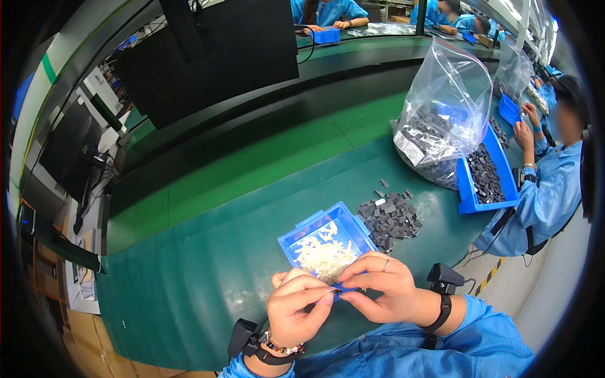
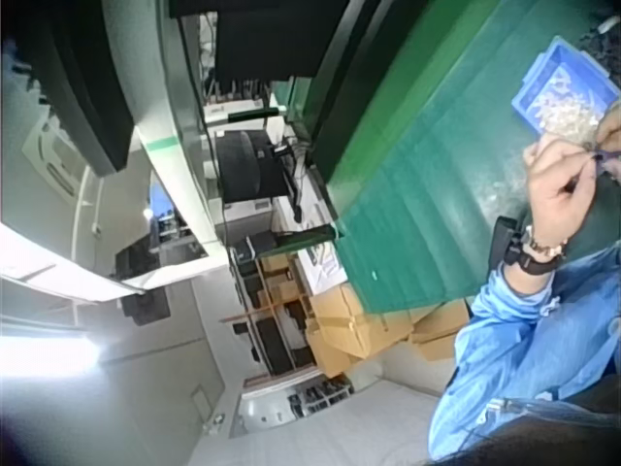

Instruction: Assembling small plastic and rubber components at a manufacturing workbench.

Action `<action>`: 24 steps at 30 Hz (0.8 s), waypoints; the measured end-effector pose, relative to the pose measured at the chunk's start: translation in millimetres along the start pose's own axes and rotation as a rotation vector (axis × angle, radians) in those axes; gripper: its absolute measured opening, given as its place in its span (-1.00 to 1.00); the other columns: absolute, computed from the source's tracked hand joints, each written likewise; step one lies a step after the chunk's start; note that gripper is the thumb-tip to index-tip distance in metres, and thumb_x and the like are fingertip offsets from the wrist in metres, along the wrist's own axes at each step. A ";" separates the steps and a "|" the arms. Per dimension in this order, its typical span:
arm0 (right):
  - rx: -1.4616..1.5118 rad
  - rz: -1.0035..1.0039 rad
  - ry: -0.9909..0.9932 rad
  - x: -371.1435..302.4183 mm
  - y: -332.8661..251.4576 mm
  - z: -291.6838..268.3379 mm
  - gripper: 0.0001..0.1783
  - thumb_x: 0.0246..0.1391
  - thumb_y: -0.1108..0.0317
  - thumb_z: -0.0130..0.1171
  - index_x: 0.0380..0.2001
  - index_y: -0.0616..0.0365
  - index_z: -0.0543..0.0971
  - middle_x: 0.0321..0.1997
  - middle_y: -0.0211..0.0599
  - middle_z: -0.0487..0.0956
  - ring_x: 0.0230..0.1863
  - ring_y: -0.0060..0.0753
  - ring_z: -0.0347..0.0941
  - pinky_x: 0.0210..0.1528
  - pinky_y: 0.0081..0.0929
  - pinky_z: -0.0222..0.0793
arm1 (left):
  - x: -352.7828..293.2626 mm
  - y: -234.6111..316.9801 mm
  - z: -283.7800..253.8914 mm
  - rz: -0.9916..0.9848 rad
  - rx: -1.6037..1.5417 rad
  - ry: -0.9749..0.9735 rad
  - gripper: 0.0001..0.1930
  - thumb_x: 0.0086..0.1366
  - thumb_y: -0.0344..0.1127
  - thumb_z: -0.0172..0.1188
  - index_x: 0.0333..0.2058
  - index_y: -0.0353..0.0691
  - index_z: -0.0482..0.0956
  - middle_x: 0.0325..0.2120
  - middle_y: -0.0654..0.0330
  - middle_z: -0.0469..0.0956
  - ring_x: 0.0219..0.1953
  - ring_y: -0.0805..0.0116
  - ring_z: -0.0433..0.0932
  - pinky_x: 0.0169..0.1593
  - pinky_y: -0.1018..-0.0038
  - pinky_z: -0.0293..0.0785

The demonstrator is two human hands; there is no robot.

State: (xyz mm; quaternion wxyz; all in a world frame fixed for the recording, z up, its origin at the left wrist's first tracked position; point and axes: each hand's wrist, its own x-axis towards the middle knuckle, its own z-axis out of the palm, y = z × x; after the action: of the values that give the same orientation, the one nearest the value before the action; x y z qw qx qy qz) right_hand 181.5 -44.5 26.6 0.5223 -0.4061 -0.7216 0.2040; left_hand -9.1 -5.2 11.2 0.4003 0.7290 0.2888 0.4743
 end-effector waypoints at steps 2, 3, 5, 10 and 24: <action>0.022 0.038 0.000 -1.0 -1.6 0.5 -0.81 -0.12 0.58 0.37 -0.36 0.25 0.62 -0.26 -0.20 0.63 -0.28 -0.25 0.57 -0.27 -0.44 0.49 | 0.6 -0.9 2.3 0.029 0.061 0.002 -0.89 0.01 -0.49 0.37 -0.44 -0.15 0.71 -0.52 0.38 0.59 -0.40 0.45 0.48 -0.07 0.43 0.12; 0.057 0.072 -0.003 -1.3 -3.1 1.4 -0.83 -0.10 0.58 0.37 -0.37 0.25 0.62 -0.27 -0.21 0.62 -0.28 -0.25 0.57 -0.27 -0.44 0.49 | 0.4 0.1 2.0 0.034 0.045 -0.005 -0.89 0.01 -0.49 0.37 -0.44 -0.15 0.71 -0.52 0.38 0.59 -0.40 0.45 0.48 -0.07 0.43 0.12; 0.126 0.142 0.004 -3.7 -6.1 2.3 -0.86 -0.08 0.58 0.35 -0.42 0.26 0.58 -0.26 -0.21 0.61 -0.26 -0.26 0.55 -0.26 -0.43 0.48 | -1.7 1.1 0.2 0.083 0.221 -0.026 -0.87 -0.02 -0.45 0.39 -0.42 -0.12 0.74 -0.53 0.41 0.59 -0.41 0.46 0.47 -0.01 0.42 0.09; 0.164 0.238 0.083 -15.2 -5.6 -0.5 -0.85 -0.03 0.57 0.35 -0.34 0.27 0.63 -0.25 -0.21 0.61 -0.22 -0.27 0.55 -0.18 -0.44 0.48 | -5.1 -1.9 3.6 0.144 0.271 -0.100 -0.83 -0.08 -0.39 0.42 -0.42 -0.05 0.75 -0.48 0.48 0.58 -0.41 0.49 0.47 0.11 0.29 -0.03; -0.500 0.251 0.198 -5.8 63.2 -77.6 -0.64 -0.07 0.59 0.30 -0.13 0.21 0.58 -0.18 -0.13 0.60 -0.20 -0.13 0.54 -0.13 -0.30 0.46 | -5.3 -6.3 8.2 0.066 0.409 0.023 -0.87 -0.03 -0.32 0.40 -0.42 -0.08 0.72 -0.48 0.42 0.61 -0.36 0.40 0.50 0.13 0.21 -0.06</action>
State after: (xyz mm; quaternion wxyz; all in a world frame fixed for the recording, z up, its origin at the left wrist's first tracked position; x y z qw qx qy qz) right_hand 277.2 -22.2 6.6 0.4448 -0.6261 -0.6391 0.0423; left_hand -3.8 -8.8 1.4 0.2249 0.7988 0.3594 0.4268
